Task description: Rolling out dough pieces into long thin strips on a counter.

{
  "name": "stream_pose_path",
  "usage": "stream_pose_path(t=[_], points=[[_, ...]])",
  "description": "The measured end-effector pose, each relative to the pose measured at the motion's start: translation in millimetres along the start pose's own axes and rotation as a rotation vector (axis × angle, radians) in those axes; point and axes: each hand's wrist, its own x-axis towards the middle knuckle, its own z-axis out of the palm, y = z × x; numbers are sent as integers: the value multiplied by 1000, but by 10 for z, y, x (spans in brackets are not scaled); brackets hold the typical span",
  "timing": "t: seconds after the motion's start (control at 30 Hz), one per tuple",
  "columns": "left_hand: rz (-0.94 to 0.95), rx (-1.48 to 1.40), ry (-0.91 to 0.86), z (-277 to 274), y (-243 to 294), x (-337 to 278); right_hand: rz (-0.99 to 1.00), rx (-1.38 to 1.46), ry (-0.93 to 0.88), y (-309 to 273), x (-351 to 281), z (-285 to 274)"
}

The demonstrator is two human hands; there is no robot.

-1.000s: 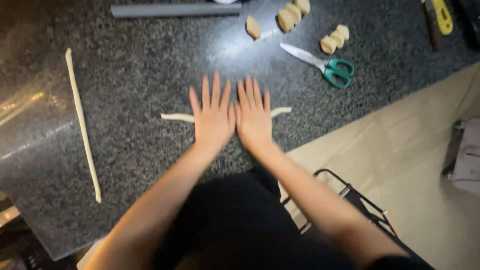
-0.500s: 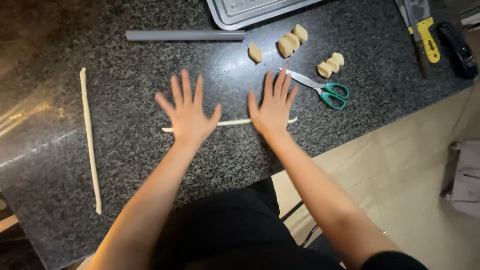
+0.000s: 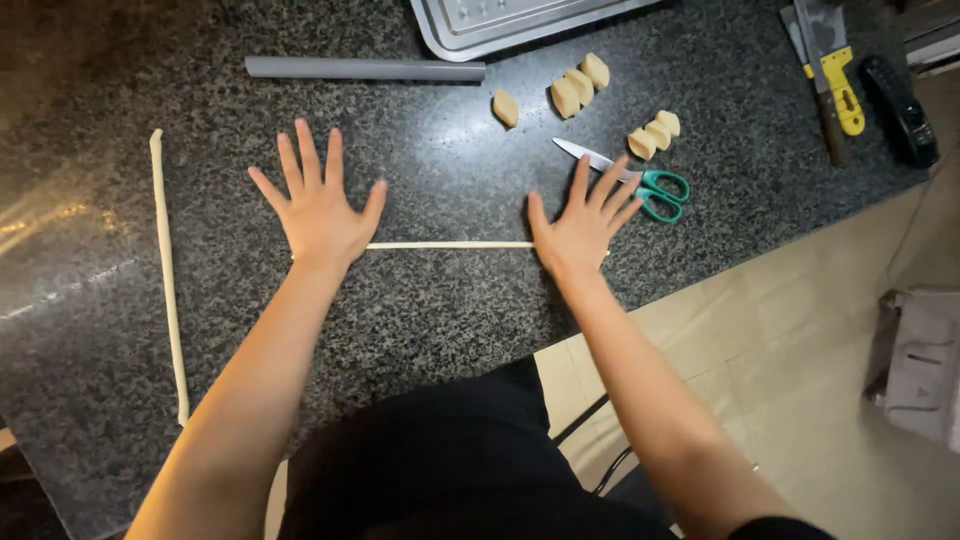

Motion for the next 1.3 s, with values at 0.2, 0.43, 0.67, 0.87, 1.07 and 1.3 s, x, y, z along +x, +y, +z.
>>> stream_pose_path(t=[0.2, 0.43, 0.67, 0.87, 1.07, 1.3], points=[[36, 6, -10, 8, -20, -848, -20, -47, -142, 93, -812, -241], [69, 29, -41, -77, -162, -586, 32, 33, -105, 243, -338, -206], [88, 2, 54, -12, -244, -648, -15, 11, -23, 407, -535, -198], [131, 37, 11, -53, -286, -1067, -21, 19, -105, 512, -900, -283], [135, -6, -17, -89, -388, -557, 67, 52, -14, 630, -339, -172], [95, -65, 73, 2, -433, -562, 92, 104, 97, 754, -257, -47]])
